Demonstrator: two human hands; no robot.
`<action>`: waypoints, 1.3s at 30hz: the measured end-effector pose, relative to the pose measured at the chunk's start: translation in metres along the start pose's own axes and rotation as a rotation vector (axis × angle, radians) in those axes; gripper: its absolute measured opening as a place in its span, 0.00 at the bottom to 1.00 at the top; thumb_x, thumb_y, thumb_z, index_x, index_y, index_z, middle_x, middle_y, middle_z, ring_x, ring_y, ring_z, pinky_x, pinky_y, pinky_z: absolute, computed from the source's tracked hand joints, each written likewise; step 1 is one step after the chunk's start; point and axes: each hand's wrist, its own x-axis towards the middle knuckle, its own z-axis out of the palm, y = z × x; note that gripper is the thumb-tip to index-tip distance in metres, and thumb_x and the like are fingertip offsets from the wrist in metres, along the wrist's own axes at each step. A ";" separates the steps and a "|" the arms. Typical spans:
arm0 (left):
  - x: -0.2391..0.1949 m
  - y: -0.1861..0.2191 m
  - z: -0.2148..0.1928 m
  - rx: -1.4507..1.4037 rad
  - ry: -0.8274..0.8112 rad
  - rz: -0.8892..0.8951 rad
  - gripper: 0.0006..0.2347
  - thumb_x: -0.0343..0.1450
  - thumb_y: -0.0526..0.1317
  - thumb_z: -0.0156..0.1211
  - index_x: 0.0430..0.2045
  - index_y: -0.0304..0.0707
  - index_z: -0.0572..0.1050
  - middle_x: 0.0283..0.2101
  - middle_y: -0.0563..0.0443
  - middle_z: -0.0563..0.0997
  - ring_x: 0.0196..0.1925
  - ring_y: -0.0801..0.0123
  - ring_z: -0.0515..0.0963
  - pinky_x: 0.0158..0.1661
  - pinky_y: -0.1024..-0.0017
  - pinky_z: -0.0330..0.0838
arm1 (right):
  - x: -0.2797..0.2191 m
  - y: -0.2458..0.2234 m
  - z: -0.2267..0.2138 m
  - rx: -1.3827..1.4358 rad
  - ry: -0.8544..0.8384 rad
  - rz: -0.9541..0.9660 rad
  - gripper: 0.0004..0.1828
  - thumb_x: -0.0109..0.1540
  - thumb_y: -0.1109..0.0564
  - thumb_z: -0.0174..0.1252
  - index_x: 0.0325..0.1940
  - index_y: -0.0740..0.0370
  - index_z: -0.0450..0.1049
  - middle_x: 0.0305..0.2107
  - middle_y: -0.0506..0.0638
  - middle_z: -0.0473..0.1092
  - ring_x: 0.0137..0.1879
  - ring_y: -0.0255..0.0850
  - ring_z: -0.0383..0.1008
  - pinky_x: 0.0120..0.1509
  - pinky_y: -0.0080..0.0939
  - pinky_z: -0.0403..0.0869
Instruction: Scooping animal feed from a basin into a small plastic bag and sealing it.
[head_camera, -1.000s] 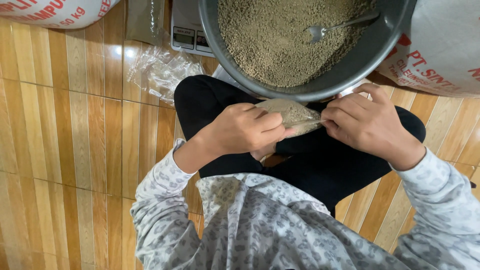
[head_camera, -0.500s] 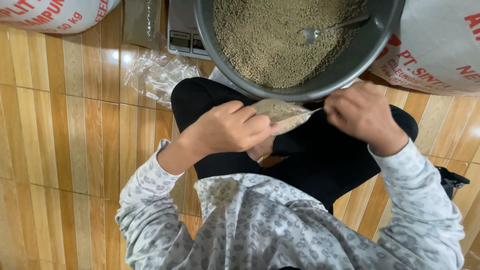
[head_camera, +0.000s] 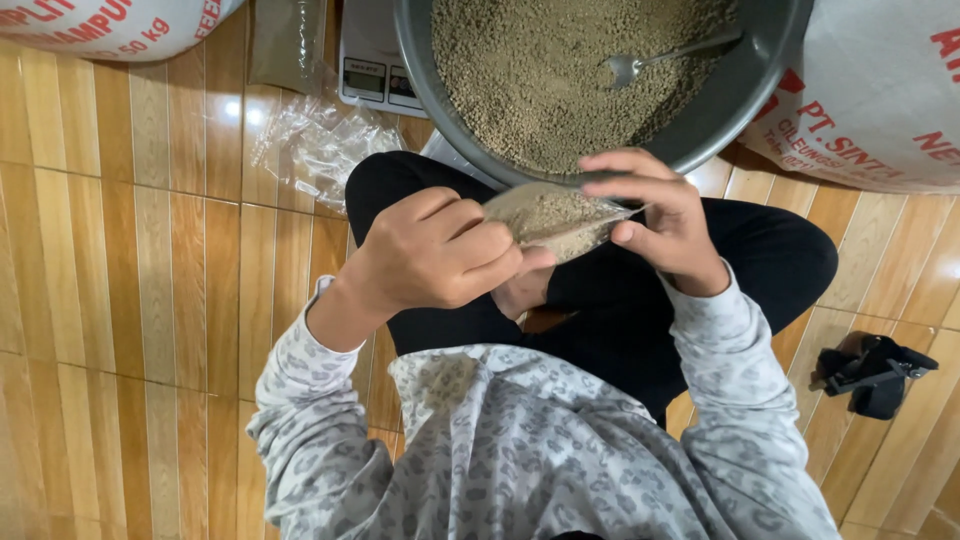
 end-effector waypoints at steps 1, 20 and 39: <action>0.000 0.001 0.000 0.003 0.000 0.000 0.18 0.73 0.46 0.68 0.16 0.46 0.65 0.24 0.61 0.60 0.22 0.74 0.68 0.28 0.79 0.72 | -0.006 0.006 0.003 0.001 -0.002 -0.002 0.32 0.65 0.41 0.58 0.52 0.79 0.76 0.54 0.76 0.68 0.61 0.67 0.69 0.70 0.69 0.62; -0.020 -0.015 0.020 -0.345 -0.166 -0.473 0.12 0.79 0.48 0.56 0.29 0.44 0.76 0.33 0.57 0.75 0.30 0.65 0.81 0.32 0.72 0.76 | 0.031 -0.031 0.010 -0.662 0.289 -0.400 0.18 0.72 0.52 0.58 0.32 0.66 0.82 0.29 0.55 0.79 0.27 0.52 0.70 0.39 0.53 0.71; 0.013 0.008 0.031 -0.117 -0.083 -0.487 0.03 0.71 0.37 0.71 0.30 0.41 0.81 0.36 0.59 0.80 0.42 0.69 0.77 0.39 0.73 0.68 | 0.015 -0.054 -0.014 -0.816 0.406 -0.137 0.15 0.70 0.60 0.61 0.30 0.73 0.77 0.29 0.57 0.79 0.34 0.49 0.68 0.60 0.52 0.70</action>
